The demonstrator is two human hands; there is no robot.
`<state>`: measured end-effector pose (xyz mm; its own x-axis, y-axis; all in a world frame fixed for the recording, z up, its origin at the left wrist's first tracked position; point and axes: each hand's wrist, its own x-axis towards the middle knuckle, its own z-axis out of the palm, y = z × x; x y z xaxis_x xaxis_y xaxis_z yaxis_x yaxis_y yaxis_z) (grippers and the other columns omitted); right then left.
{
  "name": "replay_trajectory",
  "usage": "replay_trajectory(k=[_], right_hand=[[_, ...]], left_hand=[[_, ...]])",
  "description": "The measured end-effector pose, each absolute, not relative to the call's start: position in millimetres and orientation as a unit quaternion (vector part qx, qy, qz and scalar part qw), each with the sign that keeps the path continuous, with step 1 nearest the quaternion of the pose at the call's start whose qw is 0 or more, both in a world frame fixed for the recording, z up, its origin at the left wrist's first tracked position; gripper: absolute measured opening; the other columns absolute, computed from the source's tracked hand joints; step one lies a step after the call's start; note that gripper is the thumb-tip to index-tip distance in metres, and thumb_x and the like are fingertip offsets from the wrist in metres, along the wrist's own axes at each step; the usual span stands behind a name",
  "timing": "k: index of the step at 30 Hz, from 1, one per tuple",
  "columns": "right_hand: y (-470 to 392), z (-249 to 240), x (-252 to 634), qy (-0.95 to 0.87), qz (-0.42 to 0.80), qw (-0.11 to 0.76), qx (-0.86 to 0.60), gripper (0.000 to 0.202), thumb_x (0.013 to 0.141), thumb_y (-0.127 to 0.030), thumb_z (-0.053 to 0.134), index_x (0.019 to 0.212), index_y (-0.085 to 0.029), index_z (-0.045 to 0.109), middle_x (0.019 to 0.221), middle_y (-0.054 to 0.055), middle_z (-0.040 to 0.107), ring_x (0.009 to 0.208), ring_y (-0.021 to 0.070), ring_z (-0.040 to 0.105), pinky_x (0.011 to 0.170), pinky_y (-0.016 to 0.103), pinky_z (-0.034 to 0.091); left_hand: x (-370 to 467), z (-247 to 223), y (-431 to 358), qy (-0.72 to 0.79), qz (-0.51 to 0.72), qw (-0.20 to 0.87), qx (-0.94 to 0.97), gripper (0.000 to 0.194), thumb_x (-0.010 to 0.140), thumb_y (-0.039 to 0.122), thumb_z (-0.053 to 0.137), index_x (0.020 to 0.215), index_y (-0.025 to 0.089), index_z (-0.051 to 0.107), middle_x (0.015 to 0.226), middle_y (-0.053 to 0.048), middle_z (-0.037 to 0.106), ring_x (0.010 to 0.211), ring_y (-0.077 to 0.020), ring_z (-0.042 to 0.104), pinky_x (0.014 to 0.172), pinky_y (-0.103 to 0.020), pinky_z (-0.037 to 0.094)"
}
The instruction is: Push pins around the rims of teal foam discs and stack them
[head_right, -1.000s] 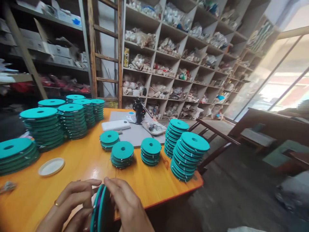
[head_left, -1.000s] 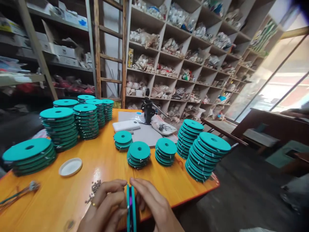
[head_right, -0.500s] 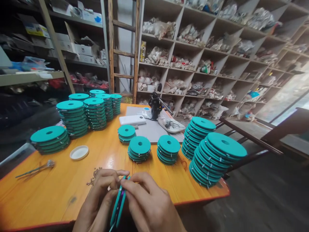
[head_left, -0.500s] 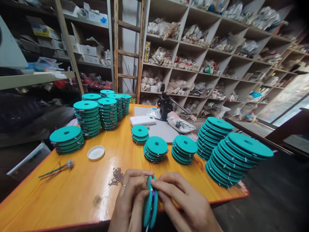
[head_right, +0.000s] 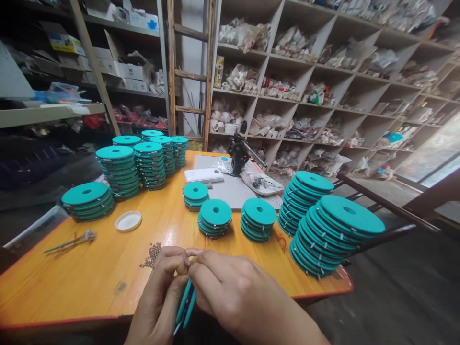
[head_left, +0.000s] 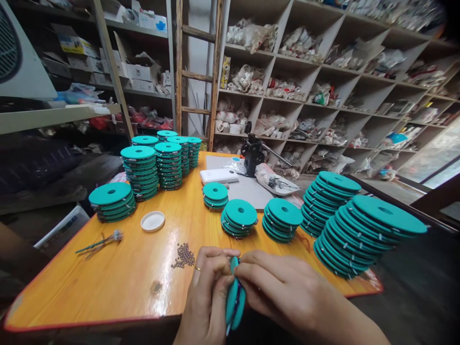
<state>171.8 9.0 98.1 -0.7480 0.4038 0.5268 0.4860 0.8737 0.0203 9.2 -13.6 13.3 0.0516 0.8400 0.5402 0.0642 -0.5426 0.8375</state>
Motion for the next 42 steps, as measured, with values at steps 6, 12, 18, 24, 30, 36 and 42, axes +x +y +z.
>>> replay_trajectory(k=[6, 12, 18, 24, 30, 36, 42], right_hand=[[4, 96, 166, -0.915, -0.059, 0.312, -0.249, 0.023, 0.101, -0.016, 0.038, 0.097, -0.013, 0.06, 0.08, 0.004, 0.068, 0.075, 0.0125, 0.068, 0.068, 0.021, 0.054], [-3, 106, 168, -0.918, -0.115, 0.288, -0.249, 0.033, 0.102, -0.014, 0.033, 0.099, -0.013, 0.065, 0.085, 0.005, 0.072, 0.074, 0.0145, 0.07, 0.066, 0.024, 0.054], [-3, 111, 161, -0.913, -0.208, 0.258, -0.238, 0.044, 0.101, -0.009, 0.026, 0.093, -0.012, 0.069, 0.077, 0.006, 0.073, 0.063, 0.0167, 0.069, 0.054, 0.027, 0.053], [-6, 118, 160, -0.923, -0.255, 0.201, -0.205, 0.053, 0.097, -0.001, 0.02, 0.088, -0.012, 0.071, 0.075, 0.006, 0.073, 0.063, 0.017, 0.069, 0.05, 0.028, 0.051], [-3, 104, 172, -0.925, -0.13, 0.26, -0.243, 0.038, 0.105, -0.022, 0.03, 0.103, -0.013, 0.066, 0.093, 0.006, 0.074, 0.081, 0.0134, 0.072, 0.067, 0.02, 0.056], [-5, 85, 184, -0.916, -0.048, 0.302, -0.26, 0.04, 0.097, -0.043, 0.049, 0.123, -0.013, 0.054, 0.112, 0.007, 0.07, 0.109, 0.012, 0.066, 0.097, 0.014, 0.048], [-4, 63, 185, -0.907, 0.006, 0.343, -0.244, 0.035, 0.097, -0.034, 0.053, 0.127, -0.017, 0.054, 0.121, 0.012, 0.065, 0.109, 0.0139, 0.065, 0.093, 0.018, 0.053]], left_hand=[[8, 11, -14, 0.345, 0.6, 0.333, 0.641, 0.023, 0.099, 0.006, 0.034, 0.097, 0.025, 0.048, 0.106, -0.005, 0.049, 0.112, -0.0193, 0.052, 0.094, -0.032, 0.042], [8, 12, -13, 0.349, 0.584, 0.339, 0.65, 0.024, 0.1, 0.006, 0.031, 0.097, 0.024, 0.046, 0.108, -0.004, 0.046, 0.114, -0.0175, 0.049, 0.096, -0.031, 0.04], [9, 15, -12, 0.351, 0.583, 0.334, 0.652, 0.025, 0.1, 0.005, 0.031, 0.098, 0.025, 0.045, 0.108, -0.003, 0.047, 0.113, -0.0153, 0.049, 0.095, -0.028, 0.04], [10, 14, -12, 0.353, 0.591, 0.332, 0.645, 0.025, 0.099, 0.005, 0.031, 0.097, 0.024, 0.047, 0.107, -0.004, 0.049, 0.111, -0.0171, 0.051, 0.094, -0.031, 0.043], [8, 15, -17, 0.369, 0.583, 0.333, 0.642, 0.022, 0.099, 0.008, 0.034, 0.096, 0.025, 0.048, 0.106, -0.005, 0.046, 0.116, -0.0199, 0.046, 0.096, -0.034, 0.04], [12, 12, -31, 0.428, 0.568, 0.322, 0.625, 0.016, 0.097, 0.014, 0.04, 0.091, 0.025, 0.051, 0.111, -0.004, 0.043, 0.117, -0.0211, 0.043, 0.101, -0.035, 0.031], [18, 11, -33, 0.435, 0.587, 0.343, 0.591, 0.016, 0.096, 0.018, 0.04, 0.086, 0.025, 0.051, 0.108, -0.003, 0.044, 0.111, -0.0202, 0.047, 0.097, -0.033, 0.034]])
